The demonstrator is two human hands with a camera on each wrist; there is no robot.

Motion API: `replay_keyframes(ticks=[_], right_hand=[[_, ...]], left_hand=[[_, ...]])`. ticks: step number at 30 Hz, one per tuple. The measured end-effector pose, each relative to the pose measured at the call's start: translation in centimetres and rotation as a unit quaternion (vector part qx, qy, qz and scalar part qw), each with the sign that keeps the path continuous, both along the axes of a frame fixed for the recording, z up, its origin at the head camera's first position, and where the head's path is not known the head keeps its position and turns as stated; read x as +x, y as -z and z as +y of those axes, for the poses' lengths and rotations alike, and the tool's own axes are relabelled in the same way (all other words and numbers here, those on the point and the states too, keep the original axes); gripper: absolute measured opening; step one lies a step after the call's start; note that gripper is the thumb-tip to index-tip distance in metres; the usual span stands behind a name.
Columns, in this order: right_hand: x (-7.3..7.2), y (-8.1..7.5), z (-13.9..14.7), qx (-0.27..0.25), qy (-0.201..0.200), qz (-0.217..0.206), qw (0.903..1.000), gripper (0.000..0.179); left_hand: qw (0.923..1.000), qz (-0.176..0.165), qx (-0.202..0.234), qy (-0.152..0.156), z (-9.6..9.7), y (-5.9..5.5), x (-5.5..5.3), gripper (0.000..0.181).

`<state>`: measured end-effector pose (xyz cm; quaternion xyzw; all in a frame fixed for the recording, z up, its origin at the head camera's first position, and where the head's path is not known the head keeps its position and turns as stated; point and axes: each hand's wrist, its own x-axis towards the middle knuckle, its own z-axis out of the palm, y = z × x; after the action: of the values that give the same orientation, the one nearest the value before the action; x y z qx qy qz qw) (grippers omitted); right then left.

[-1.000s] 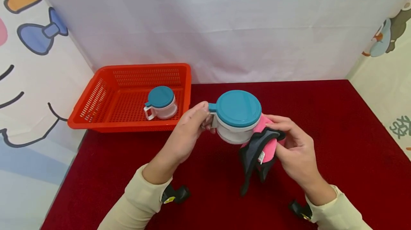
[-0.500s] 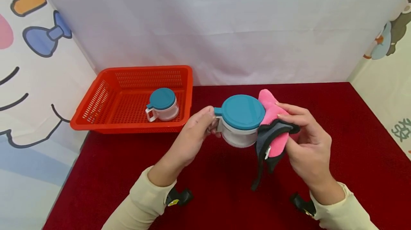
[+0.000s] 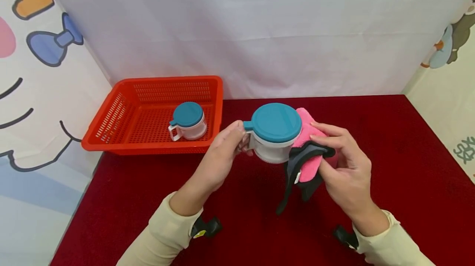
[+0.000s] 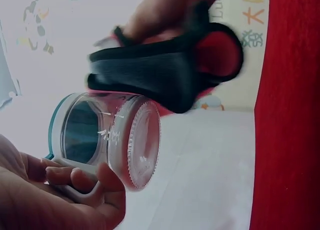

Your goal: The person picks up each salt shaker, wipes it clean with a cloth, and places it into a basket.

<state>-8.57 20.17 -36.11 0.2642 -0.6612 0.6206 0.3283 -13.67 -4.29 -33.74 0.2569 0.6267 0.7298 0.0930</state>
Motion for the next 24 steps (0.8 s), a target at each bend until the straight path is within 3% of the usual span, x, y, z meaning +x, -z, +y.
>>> replay_keyframes(ticks=[5, 11, 15, 20, 22, 24], right_hand=[[0.0, -1.4, -0.6, -0.008, 0.029, 0.040, 0.9988, 0.028], [0.3, 0.5, -1.2, 0.071, 0.078, 0.049, 0.9932, 0.036], [0.2, 1.3, -0.7, 0.082, 0.059, 0.021, 0.9946, 0.027], [0.0, -0.1, 0.0, 0.017, 0.004, -0.024, 0.9995, 0.029], [0.0, -0.9, 0.0, 0.004, 0.008, -0.017, 0.9998, 0.028], [-0.1, -1.2, -0.3, 0.010, 0.031, 0.018, 0.9993, 0.025]], left_hand=[[1.0000, -0.002, 0.003, 0.000, 0.3, 0.1, 0.1, 0.026], [0.9994, -0.014, 0.028, -0.013, 0.3, -0.1, 0.0, 0.025], [0.9999, -0.011, 0.012, -0.002, -0.1, 0.0, 0.0, 0.026], [0.9987, -0.008, -0.046, 0.019, -0.2, 0.3, 0.1, 0.024], [0.9981, -0.007, -0.057, 0.022, 0.0, 0.4, 0.2, 0.024], [0.9985, -0.009, -0.049, 0.023, 0.2, 0.5, 0.2, 0.024]])
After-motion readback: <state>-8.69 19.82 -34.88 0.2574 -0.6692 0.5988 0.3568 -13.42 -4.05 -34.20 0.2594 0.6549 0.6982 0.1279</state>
